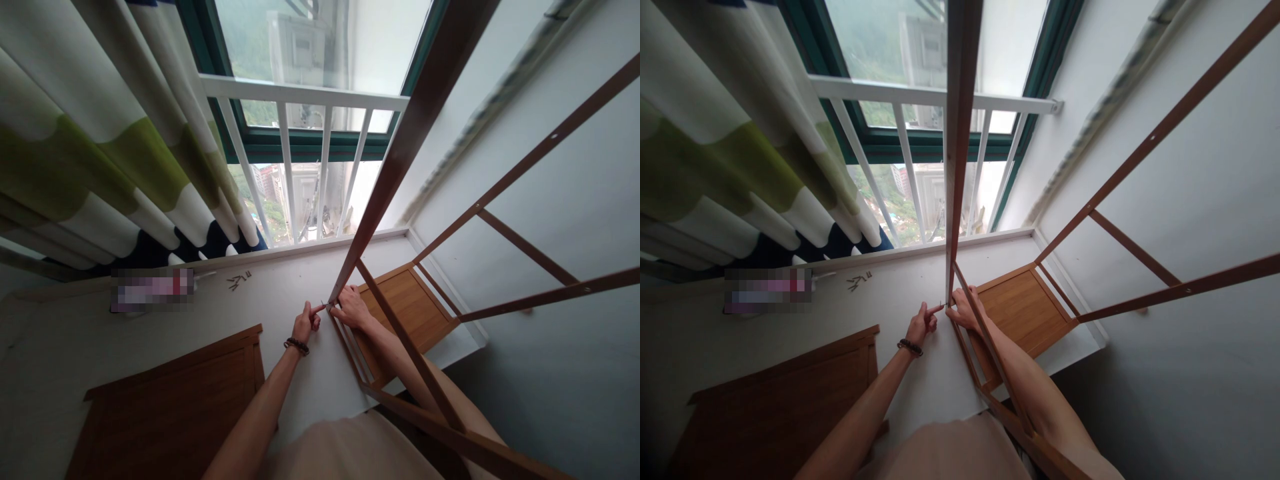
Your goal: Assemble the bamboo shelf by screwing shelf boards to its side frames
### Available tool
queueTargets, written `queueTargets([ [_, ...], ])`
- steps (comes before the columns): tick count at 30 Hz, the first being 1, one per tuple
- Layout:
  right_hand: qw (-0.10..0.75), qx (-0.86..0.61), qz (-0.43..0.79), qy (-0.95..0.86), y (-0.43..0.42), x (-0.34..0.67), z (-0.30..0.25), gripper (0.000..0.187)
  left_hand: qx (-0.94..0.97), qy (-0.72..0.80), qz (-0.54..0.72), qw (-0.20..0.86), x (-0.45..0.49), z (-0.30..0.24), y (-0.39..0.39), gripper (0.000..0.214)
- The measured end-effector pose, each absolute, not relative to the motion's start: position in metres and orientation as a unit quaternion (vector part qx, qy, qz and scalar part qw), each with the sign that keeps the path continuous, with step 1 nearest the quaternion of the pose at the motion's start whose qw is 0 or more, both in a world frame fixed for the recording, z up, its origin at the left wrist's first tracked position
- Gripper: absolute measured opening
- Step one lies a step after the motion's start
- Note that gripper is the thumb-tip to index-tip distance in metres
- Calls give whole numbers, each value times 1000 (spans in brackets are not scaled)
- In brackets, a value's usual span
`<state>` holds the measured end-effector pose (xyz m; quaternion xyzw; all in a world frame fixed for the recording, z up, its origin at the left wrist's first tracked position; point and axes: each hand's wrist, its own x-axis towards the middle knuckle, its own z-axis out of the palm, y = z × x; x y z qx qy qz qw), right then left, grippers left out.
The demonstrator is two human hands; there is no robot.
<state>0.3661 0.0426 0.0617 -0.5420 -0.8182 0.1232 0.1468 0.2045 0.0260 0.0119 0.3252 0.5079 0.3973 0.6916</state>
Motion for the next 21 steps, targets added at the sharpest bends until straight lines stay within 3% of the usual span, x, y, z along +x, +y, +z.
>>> queueTargets([
  [6,151,-537,125,-821,43,366,61,15,314,452,432,715,205,23,37,74],
  [14,144,-543,125,-818,43,367,60,16,302,486,377,728,206,10,27,81],
  [21,142,-542,136,-817,42,366,63,17,282,447,429,732,206,30,42,76],
])
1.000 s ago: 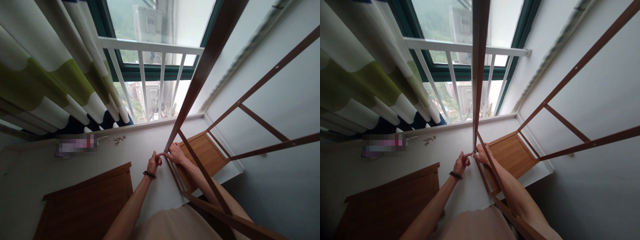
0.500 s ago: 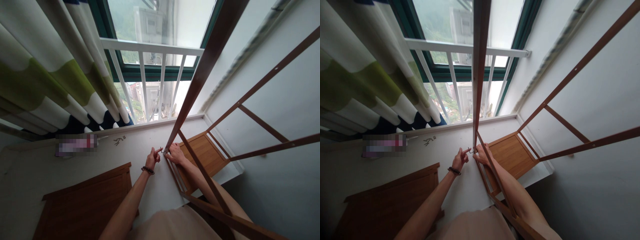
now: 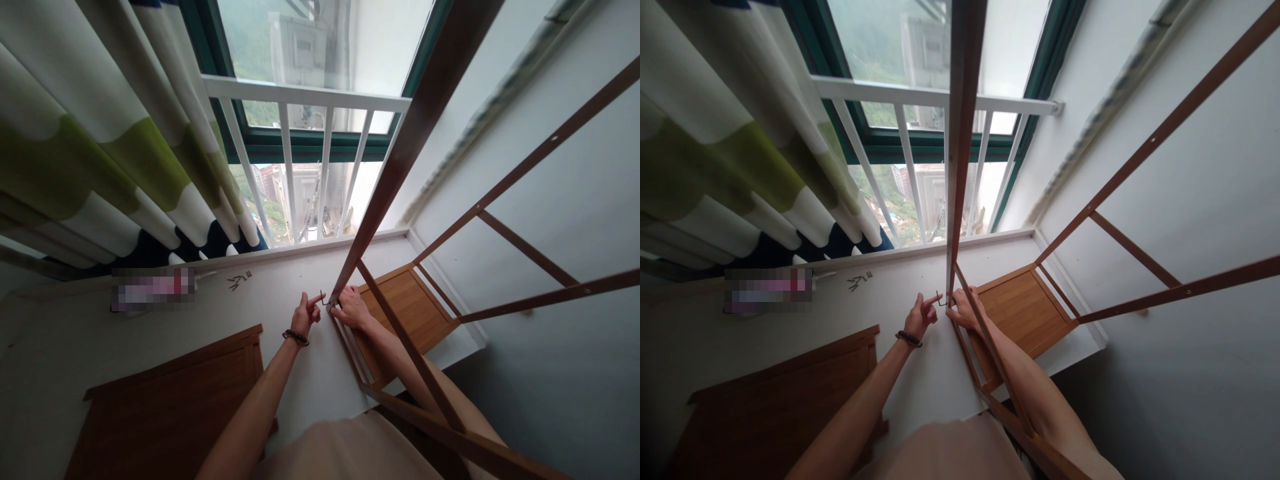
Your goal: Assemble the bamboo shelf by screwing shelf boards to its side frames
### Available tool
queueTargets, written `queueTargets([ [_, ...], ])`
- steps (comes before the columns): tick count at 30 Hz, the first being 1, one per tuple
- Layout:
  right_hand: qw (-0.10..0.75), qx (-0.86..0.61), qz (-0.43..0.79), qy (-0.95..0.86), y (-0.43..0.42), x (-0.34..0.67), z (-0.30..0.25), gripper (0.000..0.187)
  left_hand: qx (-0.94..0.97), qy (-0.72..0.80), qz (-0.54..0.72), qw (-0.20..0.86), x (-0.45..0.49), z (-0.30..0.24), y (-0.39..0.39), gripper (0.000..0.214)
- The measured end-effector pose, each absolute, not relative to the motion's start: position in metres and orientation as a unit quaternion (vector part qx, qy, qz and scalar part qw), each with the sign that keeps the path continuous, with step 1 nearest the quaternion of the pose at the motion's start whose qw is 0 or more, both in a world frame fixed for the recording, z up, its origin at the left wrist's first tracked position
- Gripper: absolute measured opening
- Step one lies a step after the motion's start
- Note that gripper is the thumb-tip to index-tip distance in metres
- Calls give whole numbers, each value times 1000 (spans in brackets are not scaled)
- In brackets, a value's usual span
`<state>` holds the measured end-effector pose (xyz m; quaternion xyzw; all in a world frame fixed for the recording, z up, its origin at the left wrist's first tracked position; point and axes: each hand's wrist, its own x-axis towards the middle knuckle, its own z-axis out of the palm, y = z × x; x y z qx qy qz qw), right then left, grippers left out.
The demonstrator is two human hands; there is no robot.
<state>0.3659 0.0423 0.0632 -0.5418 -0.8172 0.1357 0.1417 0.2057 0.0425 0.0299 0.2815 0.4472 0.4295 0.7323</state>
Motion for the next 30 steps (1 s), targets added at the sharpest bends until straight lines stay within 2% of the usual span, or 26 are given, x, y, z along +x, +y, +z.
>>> queueTargets([
  [4,140,-547,129,-815,43,366,61,17,306,459,417,723,206,26,35,73],
  [11,142,-546,124,-816,42,366,63,14,293,496,394,716,209,12,30,81],
  [21,153,-542,130,-816,42,366,61,14,370,571,418,602,215,24,43,48],
  [27,149,-547,129,-814,42,366,61,13,356,545,490,580,217,27,31,45],
  [30,151,-544,128,-816,42,366,61,14,352,515,491,608,216,28,25,39],
])
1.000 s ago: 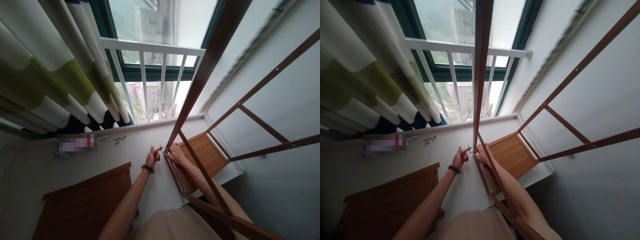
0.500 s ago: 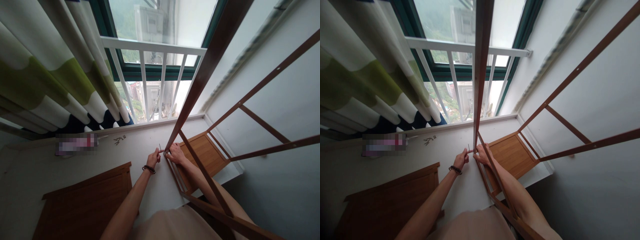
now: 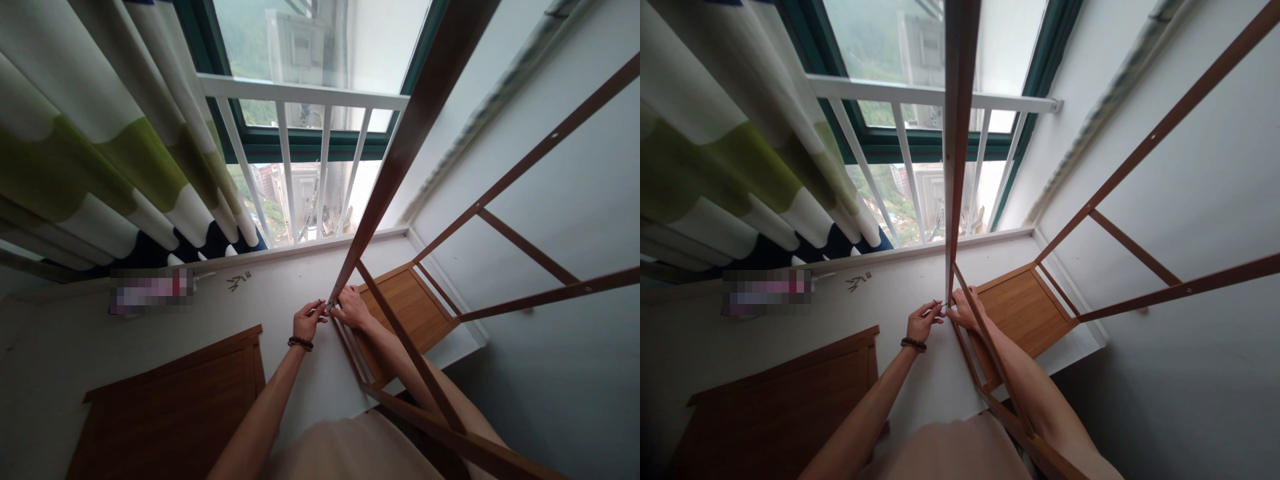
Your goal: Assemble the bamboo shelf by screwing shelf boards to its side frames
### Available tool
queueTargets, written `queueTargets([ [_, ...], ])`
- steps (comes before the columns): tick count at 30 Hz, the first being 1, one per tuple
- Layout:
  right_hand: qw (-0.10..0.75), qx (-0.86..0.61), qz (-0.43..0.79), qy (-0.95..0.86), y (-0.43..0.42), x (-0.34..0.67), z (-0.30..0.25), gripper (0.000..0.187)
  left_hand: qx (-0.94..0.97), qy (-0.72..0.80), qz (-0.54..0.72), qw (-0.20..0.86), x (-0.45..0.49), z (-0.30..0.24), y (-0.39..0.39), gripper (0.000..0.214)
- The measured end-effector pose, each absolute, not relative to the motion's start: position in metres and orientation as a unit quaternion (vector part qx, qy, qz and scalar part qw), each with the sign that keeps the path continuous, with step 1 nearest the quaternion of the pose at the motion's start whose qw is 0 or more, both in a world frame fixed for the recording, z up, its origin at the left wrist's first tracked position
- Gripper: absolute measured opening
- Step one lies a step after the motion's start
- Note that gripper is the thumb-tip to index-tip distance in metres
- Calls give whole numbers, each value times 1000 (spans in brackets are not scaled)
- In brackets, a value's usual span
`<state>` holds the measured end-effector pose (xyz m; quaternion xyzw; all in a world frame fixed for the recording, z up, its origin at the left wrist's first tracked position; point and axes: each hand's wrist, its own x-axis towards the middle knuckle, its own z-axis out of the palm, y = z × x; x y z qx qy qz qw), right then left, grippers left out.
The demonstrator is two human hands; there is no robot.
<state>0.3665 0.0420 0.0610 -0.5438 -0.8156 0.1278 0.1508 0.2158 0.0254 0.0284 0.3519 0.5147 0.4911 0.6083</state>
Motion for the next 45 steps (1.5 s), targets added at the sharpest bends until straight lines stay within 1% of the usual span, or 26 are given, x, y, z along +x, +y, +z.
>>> queueTargets([
  [4,145,-544,127,-817,42,366,62,16,351,449,470,674,211,26,19,37],
  [6,145,-544,126,-817,42,366,63,17,347,436,472,683,211,23,17,37],
  [13,147,-545,116,-817,42,366,62,18,367,503,469,626,215,16,24,38],
  [16,143,-547,118,-816,43,366,61,17,397,555,469,561,214,16,30,32],
  [18,142,-547,121,-816,43,366,60,16,418,576,445,543,214,18,35,28],
  [22,149,-543,122,-817,43,367,60,14,461,564,402,554,212,30,45,20],
  [25,152,-540,120,-819,43,366,59,13,504,563,404,515,209,38,47,18],
  [27,152,-541,116,-819,43,366,60,14,504,562,411,510,208,40,43,19],
  [32,144,-543,114,-819,43,367,60,16,423,546,415,592,212,27,22,23],
  [37,144,-546,118,-817,43,367,59,17,391,585,378,602,214,16,20,24],
  [41,144,-547,130,-814,43,366,59,14,362,579,398,612,207,23,35,35],
  [45,148,-545,144,-813,43,366,60,16,370,542,415,630,203,33,45,51],
])
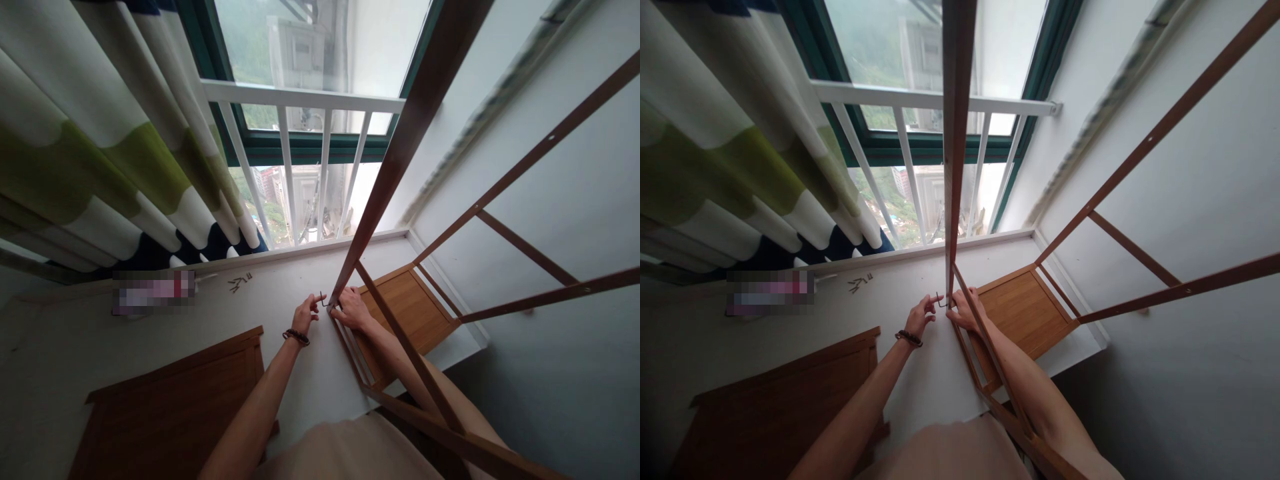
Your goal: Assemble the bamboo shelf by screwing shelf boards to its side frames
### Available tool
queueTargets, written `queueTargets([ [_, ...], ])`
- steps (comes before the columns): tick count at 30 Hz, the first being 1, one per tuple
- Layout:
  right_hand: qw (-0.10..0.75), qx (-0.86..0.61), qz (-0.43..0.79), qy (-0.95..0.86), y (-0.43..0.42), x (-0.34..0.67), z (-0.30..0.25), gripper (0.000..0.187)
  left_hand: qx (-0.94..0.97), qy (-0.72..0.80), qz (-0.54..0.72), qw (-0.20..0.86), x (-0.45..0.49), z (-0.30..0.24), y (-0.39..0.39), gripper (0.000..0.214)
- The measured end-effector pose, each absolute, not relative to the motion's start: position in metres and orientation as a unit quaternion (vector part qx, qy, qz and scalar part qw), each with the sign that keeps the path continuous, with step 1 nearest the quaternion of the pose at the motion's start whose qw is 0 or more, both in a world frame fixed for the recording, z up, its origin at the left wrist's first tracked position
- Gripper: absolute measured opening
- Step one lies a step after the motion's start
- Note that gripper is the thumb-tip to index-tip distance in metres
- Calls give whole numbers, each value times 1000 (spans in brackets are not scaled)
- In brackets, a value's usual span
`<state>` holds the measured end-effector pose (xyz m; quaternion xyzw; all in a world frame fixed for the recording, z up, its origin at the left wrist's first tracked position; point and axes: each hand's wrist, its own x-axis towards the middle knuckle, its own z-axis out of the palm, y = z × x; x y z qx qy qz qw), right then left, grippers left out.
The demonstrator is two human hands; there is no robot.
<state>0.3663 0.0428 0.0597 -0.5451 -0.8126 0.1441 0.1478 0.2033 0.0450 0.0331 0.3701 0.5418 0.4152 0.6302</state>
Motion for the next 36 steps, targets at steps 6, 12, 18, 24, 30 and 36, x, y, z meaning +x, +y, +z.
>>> queueTargets([
  [6,148,-546,131,-814,42,366,63,15,399,543,388,628,207,28,32,64],
  [12,148,-546,127,-815,43,366,62,17,393,596,349,607,209,20,32,72],
  [18,150,-541,146,-815,42,366,62,18,392,576,395,599,206,27,40,63],
  [24,157,-542,140,-813,41,366,63,16,348,546,420,636,217,34,34,41],
  [30,156,-544,137,-813,42,366,64,15,291,532,435,665,219,31,37,38],
  [36,150,-546,139,-812,43,367,62,14,315,603,309,664,211,30,36,38],
])
